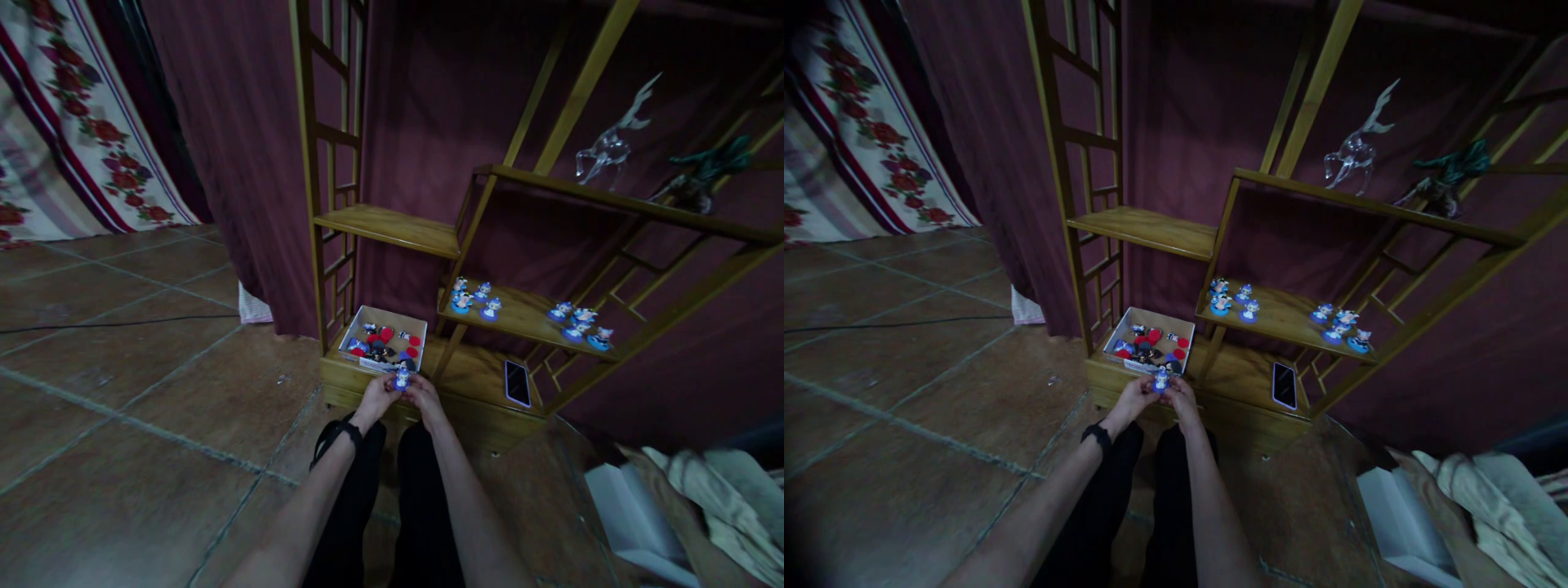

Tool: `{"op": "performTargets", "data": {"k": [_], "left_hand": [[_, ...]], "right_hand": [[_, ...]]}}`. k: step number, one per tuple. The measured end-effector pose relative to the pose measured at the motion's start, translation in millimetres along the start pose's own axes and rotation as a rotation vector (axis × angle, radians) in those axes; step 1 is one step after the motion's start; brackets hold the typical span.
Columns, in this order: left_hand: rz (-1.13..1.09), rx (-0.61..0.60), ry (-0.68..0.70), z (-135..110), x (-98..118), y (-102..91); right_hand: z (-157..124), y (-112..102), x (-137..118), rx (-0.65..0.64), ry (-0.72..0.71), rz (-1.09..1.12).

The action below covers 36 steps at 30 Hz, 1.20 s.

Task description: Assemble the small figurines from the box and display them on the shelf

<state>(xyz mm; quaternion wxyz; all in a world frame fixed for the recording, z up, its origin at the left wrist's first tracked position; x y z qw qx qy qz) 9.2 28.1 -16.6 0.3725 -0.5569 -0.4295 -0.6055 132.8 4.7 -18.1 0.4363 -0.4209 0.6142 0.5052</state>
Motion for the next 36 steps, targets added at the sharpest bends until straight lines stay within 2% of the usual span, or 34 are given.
{"op": "performTargets", "data": {"k": [4, 9, 15, 18, 21, 26, 32, 36], "left_hand": [[0.009, 0.027, 0.000, 1.6, -4.4, -1.9], [0.004, 0.125, -0.030, 3.5, -8.2, -5.5], [0.070, 0.157, 0.018, -0.2, -1.6, -4.6], [0.253, 0.188, 0.077, -8.7, 7.0, -1.3], [0.531, 0.234, 0.151, -20.1, 17.3, 4.6], [0.959, 0.207, 0.207, -33.5, 28.5, 15.6], [1.276, 0.166, 0.344, -41.0, 33.4, 19.9], [1.395, 0.135, 0.444, -46.1, 35.6, 19.2]], "right_hand": [[1.0, 0.1, 0.1, -0.007, -0.010, 0.003], [-0.1, 0.4, -1.1, -0.017, -0.029, -0.013], [-4.2, 2.4, -7.4, -0.059, -0.061, -0.007], [-6.7, 3.3, -11.4, -0.061, -0.066, -0.019], [-7.6, 2.7, -12.6, -0.046, -0.075, -0.031], [-8.5, 0.3, -12.2, -0.042, -0.091, -0.024], [-14.5, -2.3, -18.5, -0.040, -0.119, -0.026], [-19.4, -4.7, -22.2, -0.061, -0.148, 0.000]]}}
Point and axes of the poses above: each hand's wrist, its own z-axis towards the middle knuckle, its own y-axis out of the palm, x = y × z, the point moved 2 cm from there along z, towards the middle knuckle, and after that the axes turned 4 degrees about -y, right-handed, at the moved point
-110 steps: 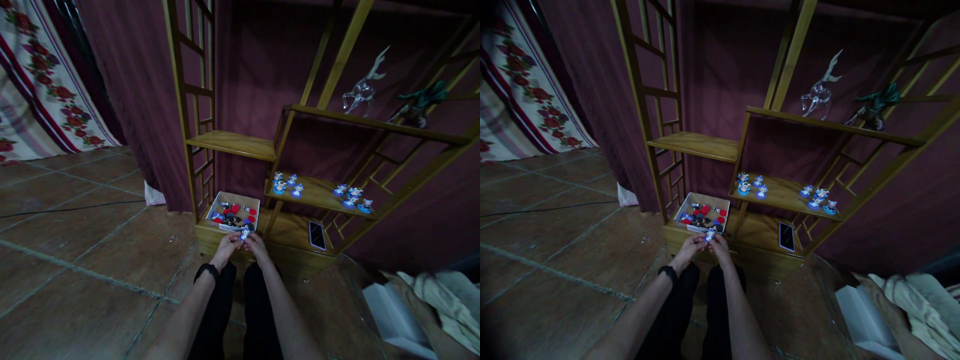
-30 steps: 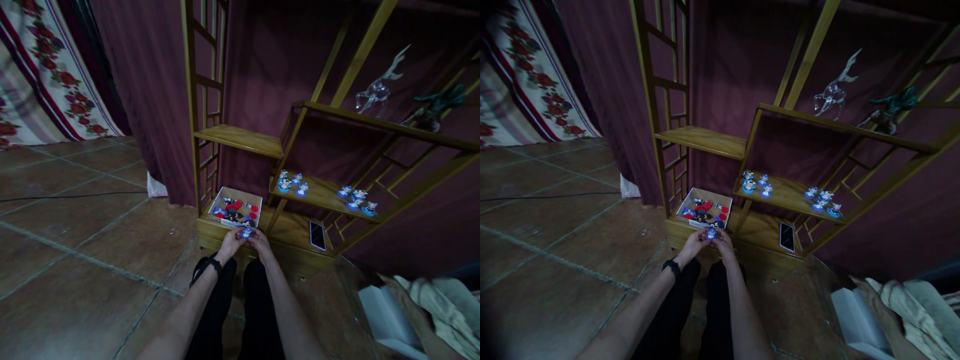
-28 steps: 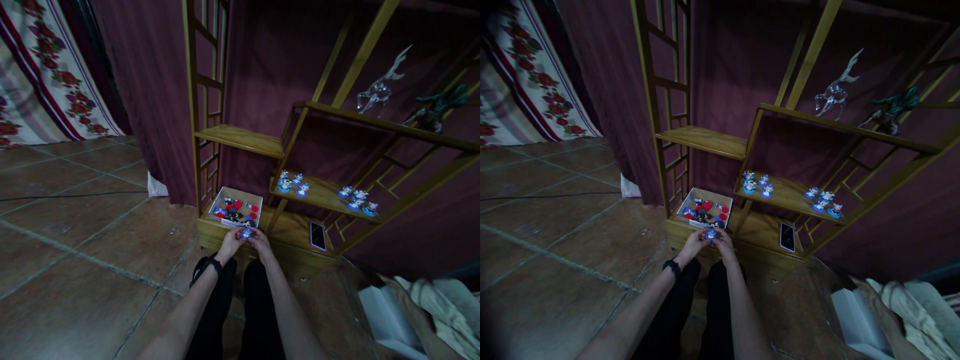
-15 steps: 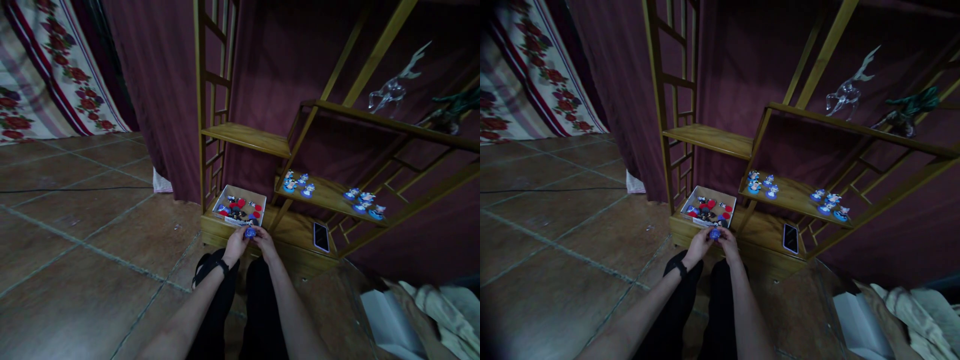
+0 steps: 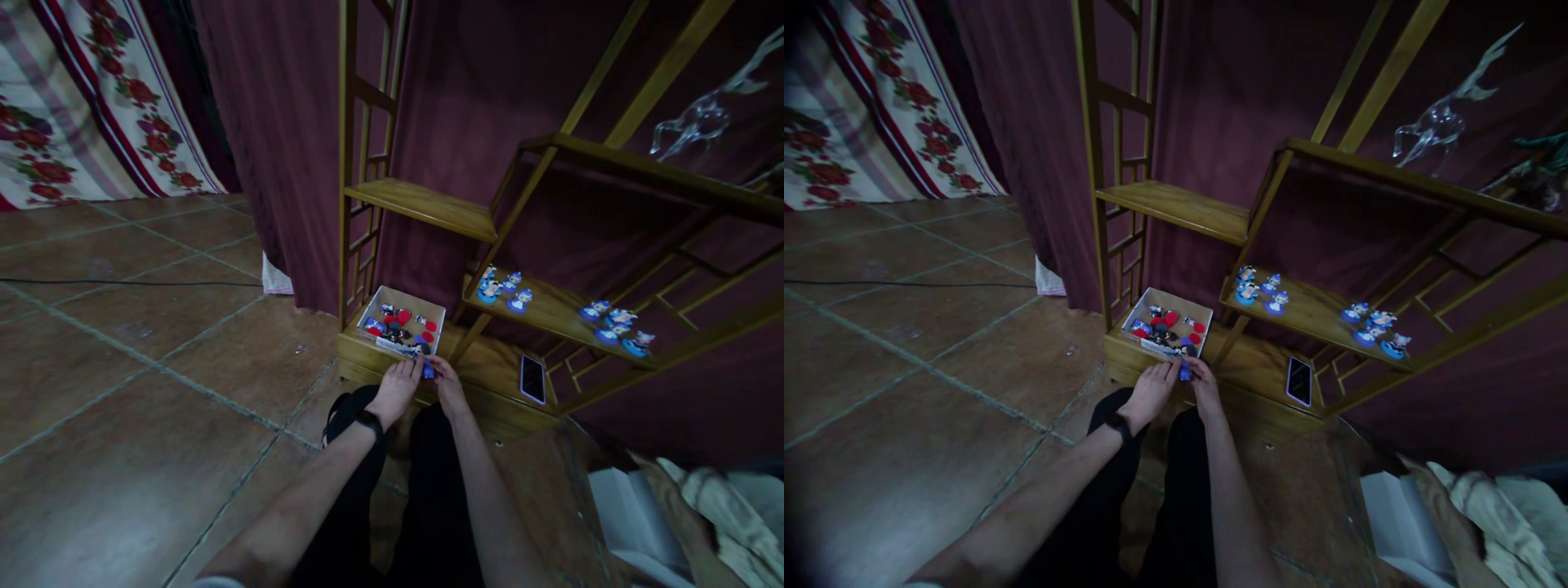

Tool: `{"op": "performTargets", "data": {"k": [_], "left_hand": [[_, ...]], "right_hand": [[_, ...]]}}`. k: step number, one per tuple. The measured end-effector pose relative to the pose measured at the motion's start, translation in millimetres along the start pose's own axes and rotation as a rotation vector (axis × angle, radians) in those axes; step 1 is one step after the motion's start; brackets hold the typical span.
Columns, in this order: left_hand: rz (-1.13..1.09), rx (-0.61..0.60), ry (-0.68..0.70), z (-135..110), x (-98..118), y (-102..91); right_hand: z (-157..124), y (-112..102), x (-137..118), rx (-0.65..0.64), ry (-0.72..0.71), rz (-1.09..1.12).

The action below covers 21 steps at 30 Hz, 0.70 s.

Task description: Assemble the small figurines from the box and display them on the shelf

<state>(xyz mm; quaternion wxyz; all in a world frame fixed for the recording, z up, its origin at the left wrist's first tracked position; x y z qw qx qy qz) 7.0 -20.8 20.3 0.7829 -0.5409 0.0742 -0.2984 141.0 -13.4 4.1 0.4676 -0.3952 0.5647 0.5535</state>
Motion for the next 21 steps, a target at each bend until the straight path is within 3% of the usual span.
{"op": "performTargets", "data": {"k": [21], "left_hand": [[0.152, 0.002, 0.096, -4.5, 4.6, -10.2]], "right_hand": [[5.6, -7.5, 10.2, -0.011, 0.011, -0.015]]}}
Point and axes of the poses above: each hand's wrist, its own z-axis towards the middle knuckle, its own y-axis out of the palm, x = y × z, the point moved 2 cm from there along z, towards the middle knuckle, and after that the axes turned 4 degrees about -y, right-handed, at the moved point
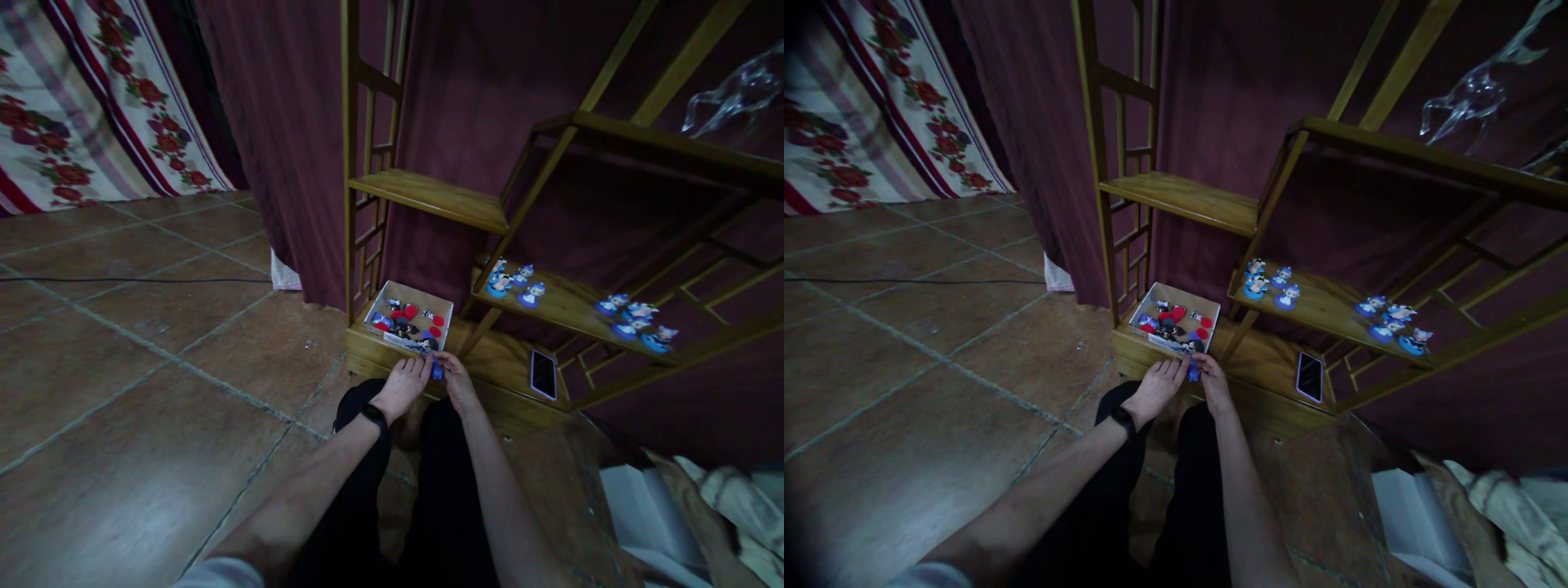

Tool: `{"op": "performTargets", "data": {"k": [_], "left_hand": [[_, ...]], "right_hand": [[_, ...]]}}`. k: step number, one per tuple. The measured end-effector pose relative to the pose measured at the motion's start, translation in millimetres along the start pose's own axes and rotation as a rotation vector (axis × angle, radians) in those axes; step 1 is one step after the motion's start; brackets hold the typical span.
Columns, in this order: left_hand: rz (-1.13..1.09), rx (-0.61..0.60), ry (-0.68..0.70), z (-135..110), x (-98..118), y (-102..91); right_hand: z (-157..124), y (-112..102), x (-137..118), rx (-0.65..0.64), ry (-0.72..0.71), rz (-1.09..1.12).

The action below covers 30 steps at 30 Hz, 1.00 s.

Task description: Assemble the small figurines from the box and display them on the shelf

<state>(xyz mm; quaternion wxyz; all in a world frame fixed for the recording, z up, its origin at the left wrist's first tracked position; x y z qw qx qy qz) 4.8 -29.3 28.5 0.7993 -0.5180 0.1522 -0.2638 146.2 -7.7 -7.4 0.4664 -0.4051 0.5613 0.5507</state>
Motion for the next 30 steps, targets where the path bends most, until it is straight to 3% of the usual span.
{"op": "performTargets", "data": {"k": [7, 14, 21, 25, 30], "left_hand": [[-0.066, -0.029, -0.013, -1.4, -3.2, -0.3], [-0.771, -0.014, -0.274, 7.9, -22.7, 16.0], [-1.370, -0.129, -0.507, 19.2, -34.2, 44.8], [-1.533, -0.167, -0.596, 21.2, -36.3, 50.8], [-1.574, -0.200, -0.628, 22.6, -36.4, 45.6]], "right_hand": [[-0.1, -0.5, 0.0, -0.011, 0.010, 0.028], [-0.2, 7.2, -2.9, -0.013, 0.084, 0.103], [3.0, 10.3, 2.3, 0.077, 0.146, 0.136], [3.1, 11.5, -0.1, 0.074, 0.148, 0.111], [3.5, 11.1, -2.0, 0.048, 0.131, 0.036]]}}
Point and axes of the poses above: each hand's wrist, its own z-axis towards the middle knuckle, its own y-axis out of the palm, x = y × z, the point moved 2 cm from there along z, towards the middle knuckle, and after that the axes turned 4 degrees about -y, right-handed, at the moved point
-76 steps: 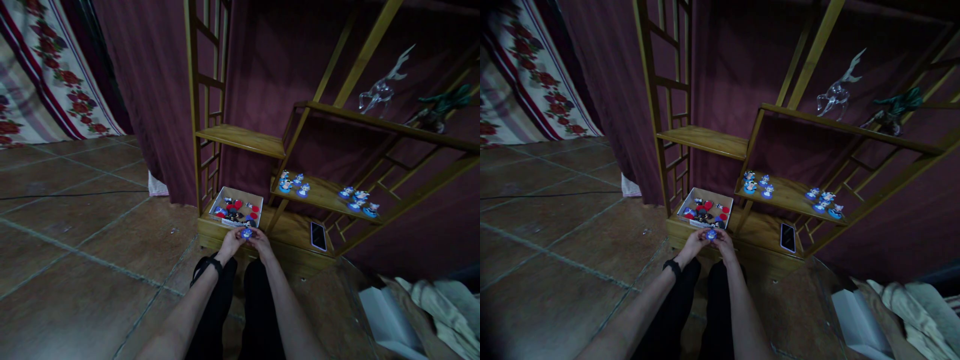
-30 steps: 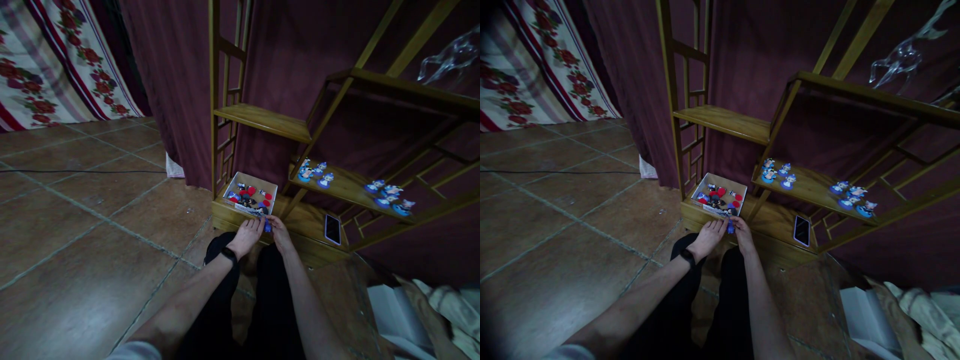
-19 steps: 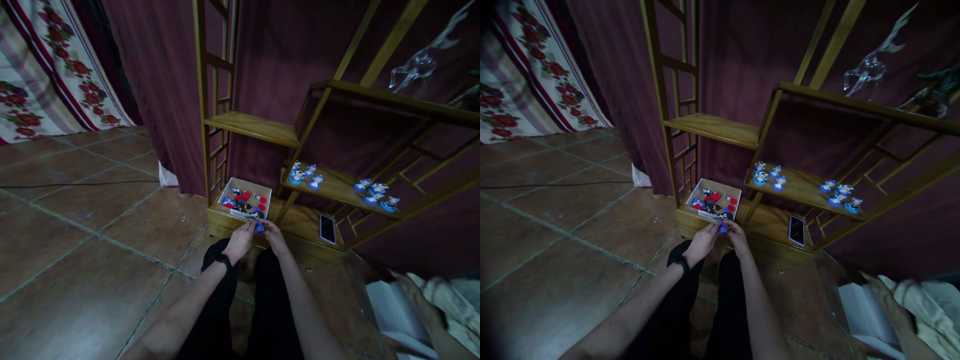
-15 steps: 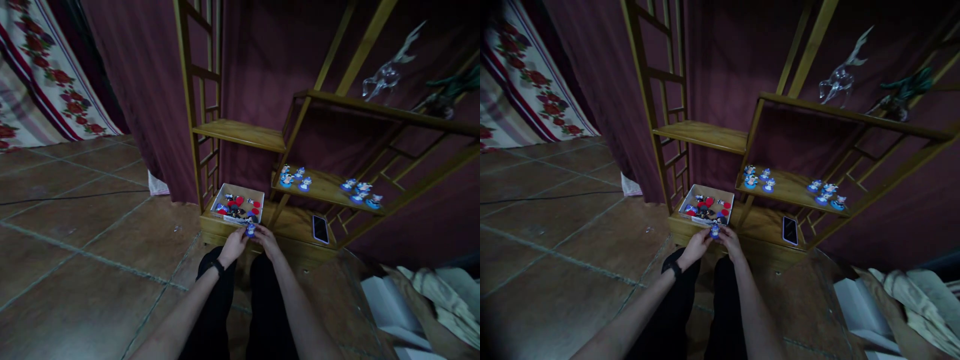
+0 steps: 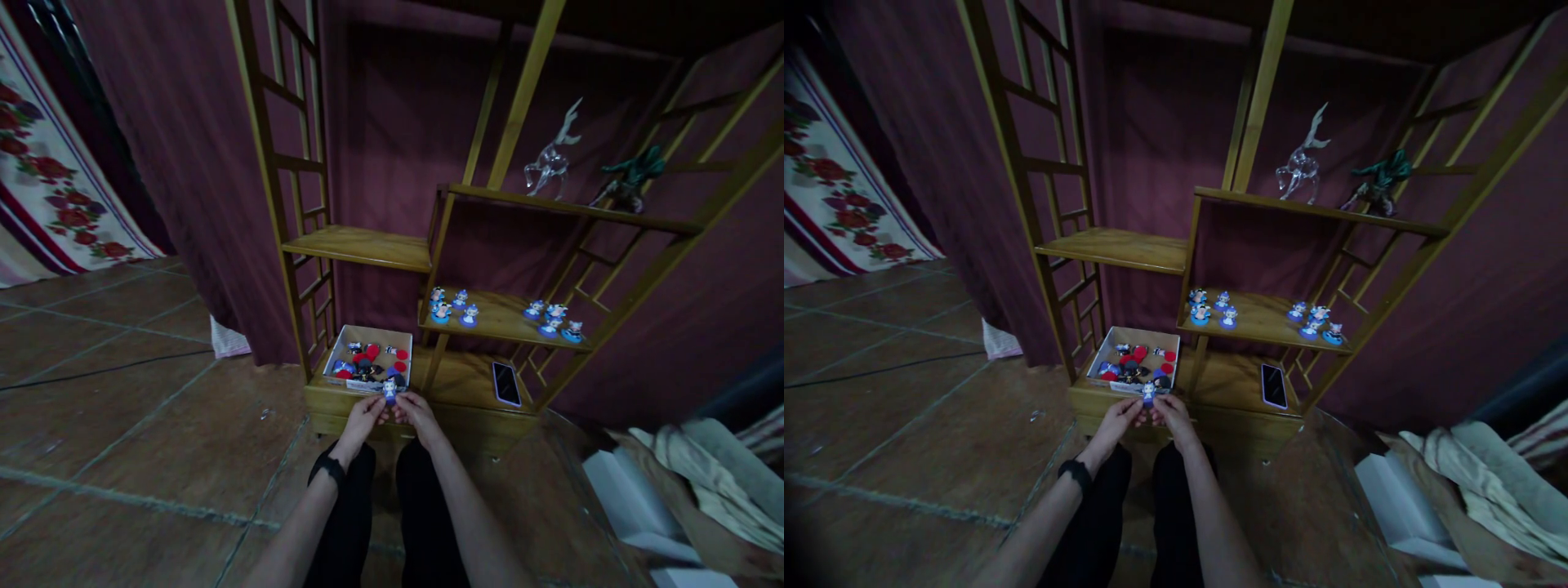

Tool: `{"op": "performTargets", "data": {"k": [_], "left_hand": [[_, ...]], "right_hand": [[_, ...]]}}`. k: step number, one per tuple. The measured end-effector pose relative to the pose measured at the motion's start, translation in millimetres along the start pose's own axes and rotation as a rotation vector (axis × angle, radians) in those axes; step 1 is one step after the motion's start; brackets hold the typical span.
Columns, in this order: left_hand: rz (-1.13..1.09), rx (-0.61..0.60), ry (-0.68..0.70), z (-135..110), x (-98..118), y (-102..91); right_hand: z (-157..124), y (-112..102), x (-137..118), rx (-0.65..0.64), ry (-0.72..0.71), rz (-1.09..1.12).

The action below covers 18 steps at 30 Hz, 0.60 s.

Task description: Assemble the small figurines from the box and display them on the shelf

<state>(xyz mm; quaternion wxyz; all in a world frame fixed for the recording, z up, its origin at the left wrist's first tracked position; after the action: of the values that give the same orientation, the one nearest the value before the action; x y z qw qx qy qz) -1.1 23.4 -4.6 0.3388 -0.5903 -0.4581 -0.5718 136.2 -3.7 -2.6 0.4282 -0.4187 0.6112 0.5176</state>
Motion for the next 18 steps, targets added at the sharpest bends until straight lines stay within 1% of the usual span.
{"op": "performTargets", "data": {"k": [5, 11, 15, 18], "left_hand": [[0.020, 0.050, -0.019, -1.5, 2.4, 0.4], [0.047, 0.102, -0.043, -0.9, 1.3, 2.0], [0.047, 0.099, -0.032, 0.1, -1.0, 1.8], [0.034, 0.095, -0.015, 1.6, -2.9, 0.4]], "right_hand": [[3.0, -0.6, 4.5, -0.003, -0.021, -0.071], [8.6, 0.3, 12.3, 0.042, -0.004, -0.211], [11.7, 2.0, 16.7, 0.032, 0.005, -0.278], [13.2, 2.3, 19.7, 0.011, -0.013, -0.287]]}}
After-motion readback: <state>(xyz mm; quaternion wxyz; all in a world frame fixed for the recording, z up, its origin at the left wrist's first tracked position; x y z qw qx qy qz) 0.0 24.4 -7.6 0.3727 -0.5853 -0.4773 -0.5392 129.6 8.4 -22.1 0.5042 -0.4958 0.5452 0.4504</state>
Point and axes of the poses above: each hand's wrist, its own z-axis towards the middle knuckle, its own y-axis out of the palm, x = y × z, the point moved 2 cm from there along z, towards the middle knuckle, and after that the axes turned 4 degrees about -y, right-handed, at the moved point
